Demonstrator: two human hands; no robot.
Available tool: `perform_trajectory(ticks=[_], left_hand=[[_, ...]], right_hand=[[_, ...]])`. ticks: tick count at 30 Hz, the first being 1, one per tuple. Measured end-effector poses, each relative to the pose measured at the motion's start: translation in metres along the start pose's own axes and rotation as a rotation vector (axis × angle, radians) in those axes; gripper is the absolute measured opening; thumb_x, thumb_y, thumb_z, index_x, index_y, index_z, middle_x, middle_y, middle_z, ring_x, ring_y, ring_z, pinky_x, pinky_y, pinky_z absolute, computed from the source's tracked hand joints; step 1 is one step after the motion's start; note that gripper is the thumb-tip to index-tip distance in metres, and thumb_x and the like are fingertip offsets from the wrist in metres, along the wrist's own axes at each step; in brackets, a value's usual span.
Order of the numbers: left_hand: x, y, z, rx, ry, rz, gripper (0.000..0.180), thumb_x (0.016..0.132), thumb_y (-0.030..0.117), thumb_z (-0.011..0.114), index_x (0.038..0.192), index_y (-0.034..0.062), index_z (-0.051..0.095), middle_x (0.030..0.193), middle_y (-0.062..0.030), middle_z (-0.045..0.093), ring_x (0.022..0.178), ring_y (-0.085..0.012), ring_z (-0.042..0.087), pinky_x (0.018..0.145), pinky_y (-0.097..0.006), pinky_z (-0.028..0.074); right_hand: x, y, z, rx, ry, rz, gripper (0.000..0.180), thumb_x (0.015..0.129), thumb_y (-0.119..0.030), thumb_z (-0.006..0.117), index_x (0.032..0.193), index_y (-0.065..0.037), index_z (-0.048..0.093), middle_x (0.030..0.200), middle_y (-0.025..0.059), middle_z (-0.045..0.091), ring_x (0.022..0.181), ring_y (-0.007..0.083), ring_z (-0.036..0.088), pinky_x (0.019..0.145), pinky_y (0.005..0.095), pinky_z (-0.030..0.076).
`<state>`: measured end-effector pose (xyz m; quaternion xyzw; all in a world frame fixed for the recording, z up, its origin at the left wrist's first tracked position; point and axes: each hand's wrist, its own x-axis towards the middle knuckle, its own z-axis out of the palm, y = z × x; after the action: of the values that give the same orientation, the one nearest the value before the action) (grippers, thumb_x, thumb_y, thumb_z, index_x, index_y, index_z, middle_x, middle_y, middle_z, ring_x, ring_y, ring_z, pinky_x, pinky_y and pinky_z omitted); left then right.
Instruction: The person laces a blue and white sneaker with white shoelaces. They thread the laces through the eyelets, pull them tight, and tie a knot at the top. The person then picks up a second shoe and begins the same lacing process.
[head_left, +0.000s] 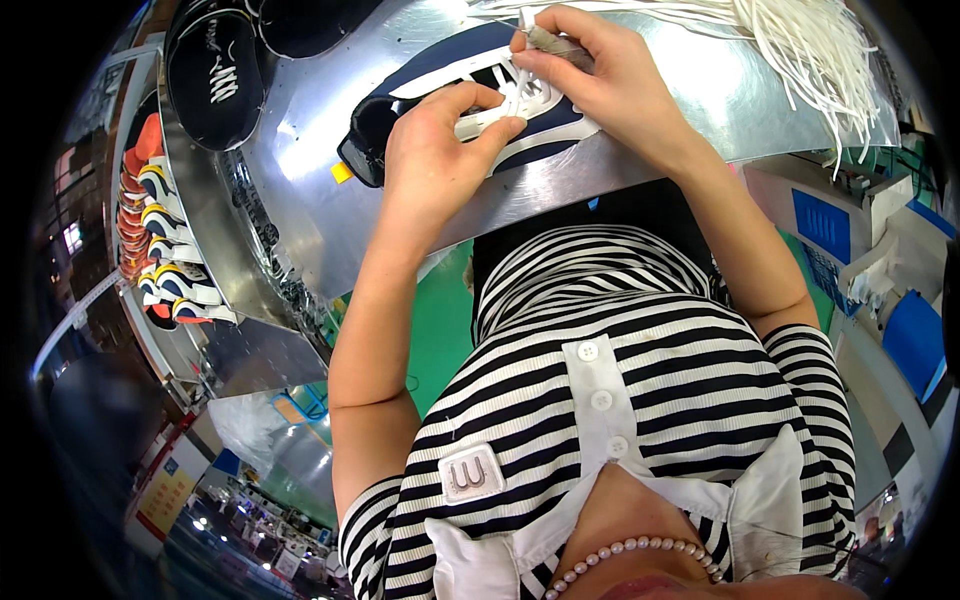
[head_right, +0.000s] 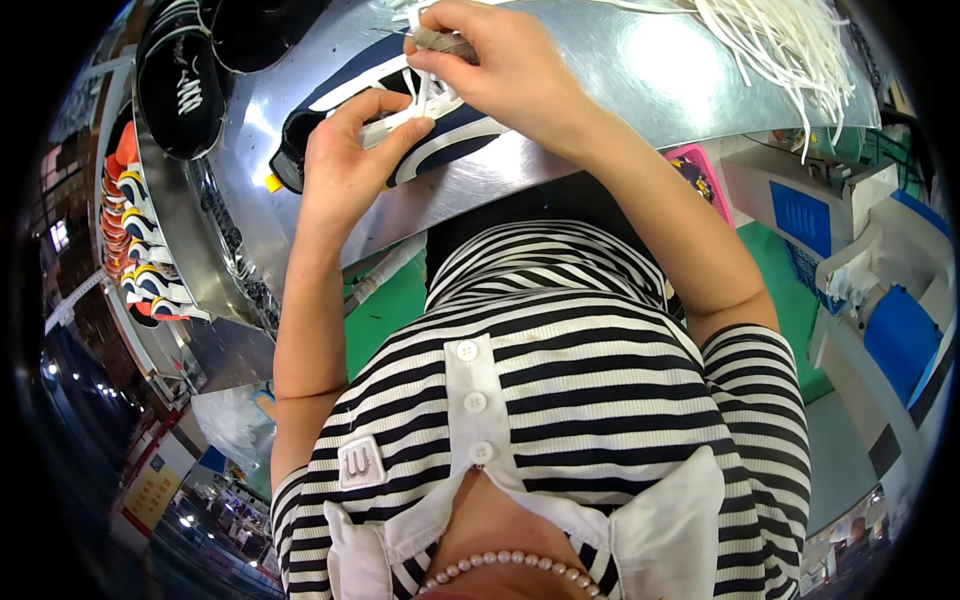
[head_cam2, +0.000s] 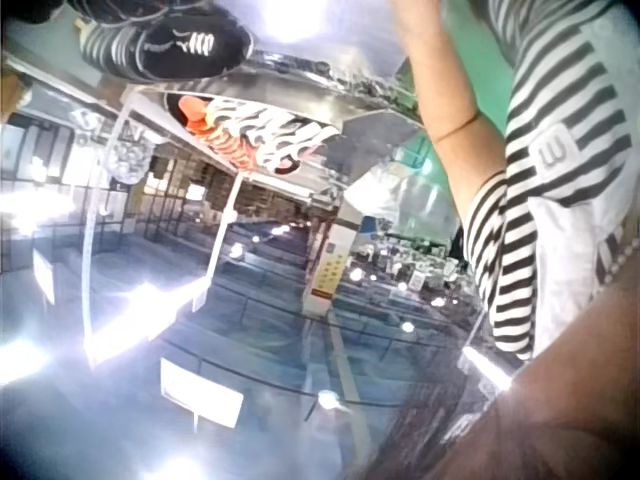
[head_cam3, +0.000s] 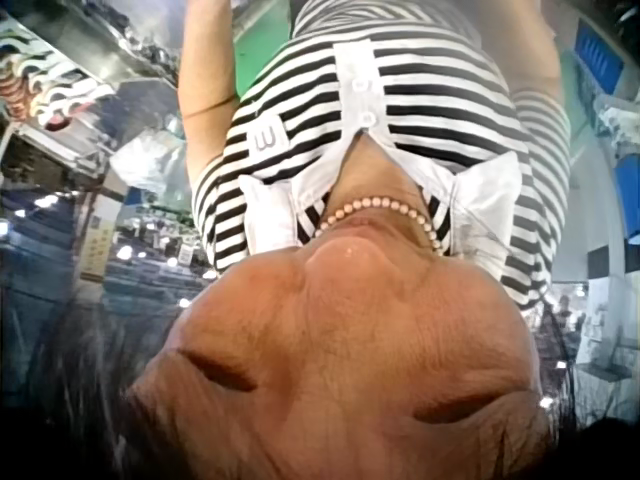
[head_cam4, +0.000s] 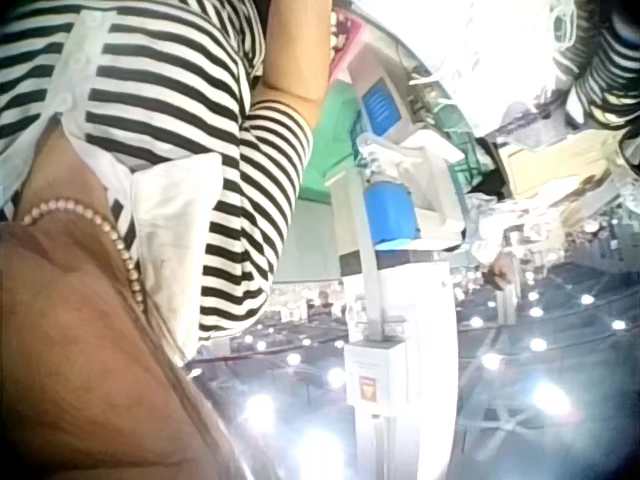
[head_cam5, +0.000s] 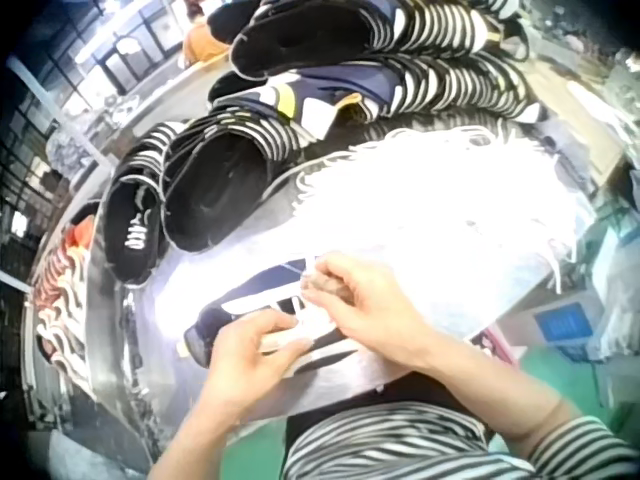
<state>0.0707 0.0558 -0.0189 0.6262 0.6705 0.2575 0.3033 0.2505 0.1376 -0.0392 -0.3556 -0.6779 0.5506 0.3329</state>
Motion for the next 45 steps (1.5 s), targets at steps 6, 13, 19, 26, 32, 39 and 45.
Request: perform_trajectory(ticks=[6, 13, 19, 26, 32, 39, 45], left_hand=[[0.004, 0.010, 0.002, 0.108, -0.019, -0.145, 0.037, 0.074, 0.037, 0.078, 0.090, 0.0052, 0.067, 0.082, -0.0137, 0.070, 0.073, -0.0305, 0.066, 0.067, -0.038, 0.050], [0.003, 0.010, 0.007, 0.140, 0.013, -0.124, 0.038, 0.073, 0.039, 0.078, 0.087, 0.0059, 0.067, 0.078, -0.0123, 0.069, 0.071, -0.0302, 0.065, 0.066, -0.038, 0.049], [-0.004, 0.005, 0.013, 0.099, 0.115, -0.004, 0.034, 0.073, 0.035, 0.079, 0.079, 0.0046, 0.065, 0.075, -0.0108, 0.067, 0.068, -0.0299, 0.063, 0.065, -0.039, 0.048], [-0.016, 0.003, 0.026, 0.137, 0.234, 0.320, 0.022, 0.075, 0.015, 0.080, 0.080, 0.0016, 0.063, 0.073, -0.0102, 0.062, 0.061, -0.0250, 0.059, 0.059, -0.032, 0.046], [-0.023, 0.002, 0.021, 0.264, 0.300, 0.474, 0.018, 0.076, 0.011, 0.079, 0.079, 0.0039, 0.062, 0.072, -0.0082, 0.060, 0.063, -0.0271, 0.058, 0.057, -0.035, 0.044], [-0.032, -0.001, 0.017, 0.390, 0.370, 0.585, 0.016, 0.070, 0.013, 0.077, 0.074, 0.0090, 0.062, 0.067, -0.0025, 0.052, 0.060, -0.0214, 0.054, 0.053, -0.033, 0.041], [-0.029, -0.003, 0.013, 0.390, 0.401, 0.650, 0.017, 0.069, 0.005, 0.078, 0.078, 0.0051, 0.063, 0.067, -0.0060, 0.052, 0.062, -0.0239, 0.053, 0.053, -0.034, 0.042]], right_hand=[[-0.019, -0.011, -0.006, 0.035, 0.180, 0.109, 0.015, 0.090, -0.008, 0.067, 0.100, 0.001, 0.061, 0.079, 0.0059, 0.063, 0.071, 0.0098, 0.059, 0.062, 0.0254, 0.048], [-0.063, -0.008, 0.001, -0.100, 0.067, 0.130, 0.024, 0.094, -0.020, 0.062, 0.105, -0.001, 0.055, 0.075, 0.0077, 0.066, 0.068, 0.0166, 0.065, 0.061, 0.0275, 0.048], [-0.063, -0.007, 0.002, -0.161, 0.036, 0.127, 0.015, 0.094, -0.015, 0.061, 0.093, -0.001, 0.056, 0.072, 0.0085, 0.067, 0.062, 0.0178, 0.064, 0.056, 0.0285, 0.047], [-0.059, -0.006, 0.023, -0.582, 0.082, -0.001, 0.014, 0.093, -0.016, 0.061, 0.094, -0.004, 0.054, 0.073, 0.0093, 0.066, 0.064, 0.0258, 0.065, 0.056, 0.0361, 0.048], [-0.062, 0.004, 0.015, -0.333, 0.056, -0.017, 0.017, 0.092, -0.021, 0.063, 0.096, -0.007, 0.053, 0.073, 0.0108, 0.065, 0.065, 0.0301, 0.064, 0.059, 0.0397, 0.049], [-0.050, -0.047, -0.038, -0.118, 0.076, -0.254, 0.022, 0.092, -0.001, 0.061, 0.114, -0.003, 0.062, 0.096, 0.0106, 0.069, 0.082, 0.0149, 0.068, 0.078, 0.0246, 0.053], [-0.026, -0.037, 0.017, -0.914, -0.151, -0.355, 0.013, 0.079, -0.011, 0.067, 0.085, -0.004, 0.057, 0.074, 0.0081, 0.067, 0.065, 0.0289, 0.067, 0.055, 0.0387, 0.050]])
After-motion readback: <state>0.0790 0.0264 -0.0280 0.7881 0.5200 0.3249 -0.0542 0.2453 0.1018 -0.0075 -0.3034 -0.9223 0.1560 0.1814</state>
